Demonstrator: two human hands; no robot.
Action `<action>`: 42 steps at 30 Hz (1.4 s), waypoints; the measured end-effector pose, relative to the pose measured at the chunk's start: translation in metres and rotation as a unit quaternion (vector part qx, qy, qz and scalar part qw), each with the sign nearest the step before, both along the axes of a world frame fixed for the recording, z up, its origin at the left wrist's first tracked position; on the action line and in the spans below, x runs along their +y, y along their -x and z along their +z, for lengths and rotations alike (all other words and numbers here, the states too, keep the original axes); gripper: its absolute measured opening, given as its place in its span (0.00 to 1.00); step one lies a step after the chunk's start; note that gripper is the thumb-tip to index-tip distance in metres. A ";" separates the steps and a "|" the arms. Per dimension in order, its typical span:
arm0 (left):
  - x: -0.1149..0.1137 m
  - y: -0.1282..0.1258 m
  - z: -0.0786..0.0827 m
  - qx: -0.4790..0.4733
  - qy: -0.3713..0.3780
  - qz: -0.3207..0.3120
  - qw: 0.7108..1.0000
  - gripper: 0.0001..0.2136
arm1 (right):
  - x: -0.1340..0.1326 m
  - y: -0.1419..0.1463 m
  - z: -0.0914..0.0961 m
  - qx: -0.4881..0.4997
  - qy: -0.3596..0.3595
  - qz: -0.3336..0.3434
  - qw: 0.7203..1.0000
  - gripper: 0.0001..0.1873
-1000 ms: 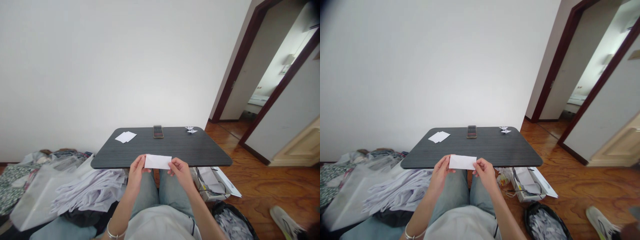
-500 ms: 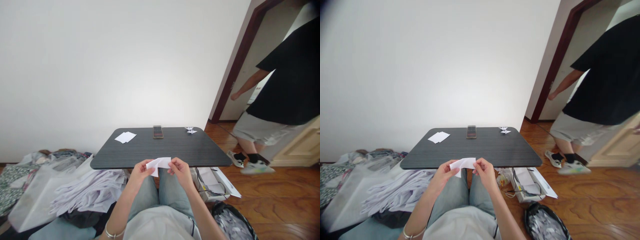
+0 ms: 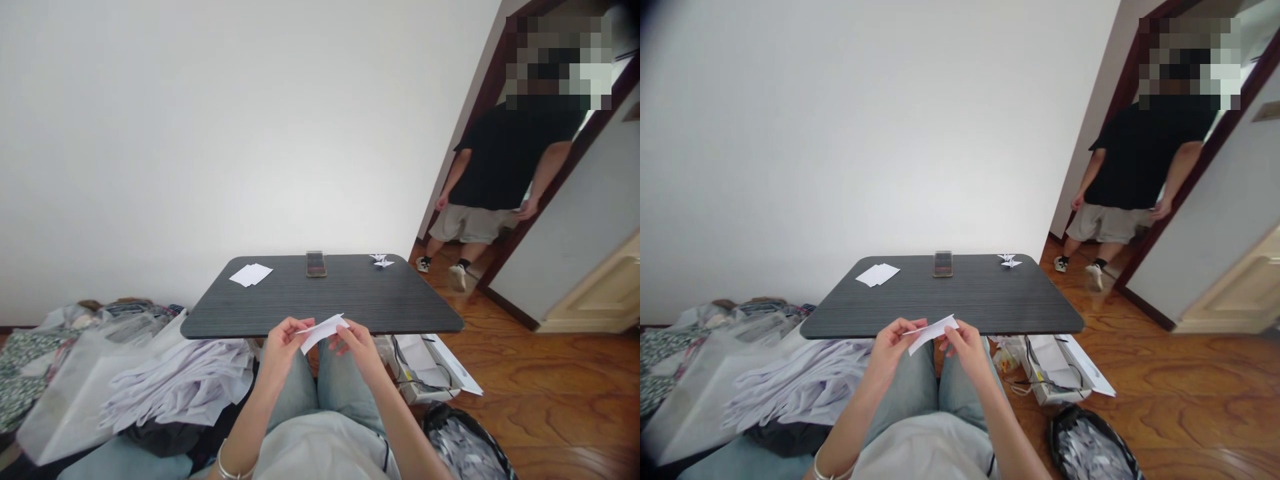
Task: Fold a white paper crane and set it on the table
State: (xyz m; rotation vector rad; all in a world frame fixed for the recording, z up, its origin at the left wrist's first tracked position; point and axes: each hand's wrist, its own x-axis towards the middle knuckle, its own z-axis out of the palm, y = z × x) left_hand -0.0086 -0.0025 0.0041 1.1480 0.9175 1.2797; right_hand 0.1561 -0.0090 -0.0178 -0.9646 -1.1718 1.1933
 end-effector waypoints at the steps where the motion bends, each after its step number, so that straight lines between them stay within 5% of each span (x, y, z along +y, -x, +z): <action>1: 0.000 0.000 0.000 -0.013 -0.002 0.006 1.000 0.07 | 0.000 0.000 0.001 0.006 0.005 0.003 1.000 0.17; 7: 0.003 0.004 -0.004 -0.072 -0.003 0.088 0.994 0.11 | 0.001 -0.001 -0.003 0.005 0.012 0.016 1.000 0.13; 14: 0.004 0.007 -0.003 -0.084 0.021 0.102 0.991 0.16 | 0.003 -0.006 -0.009 -0.008 -0.002 0.020 1.000 0.13; 29: -0.001 0.002 -0.003 -0.040 0.069 0.040 0.996 0.13 | -0.002 -0.001 -0.004 0.019 0.007 0.056 0.998 0.14; 42: -0.008 0.002 0.009 0.020 0.029 0.030 0.999 0.12 | -0.005 -0.002 0.003 0.061 -0.010 0.019 0.998 0.14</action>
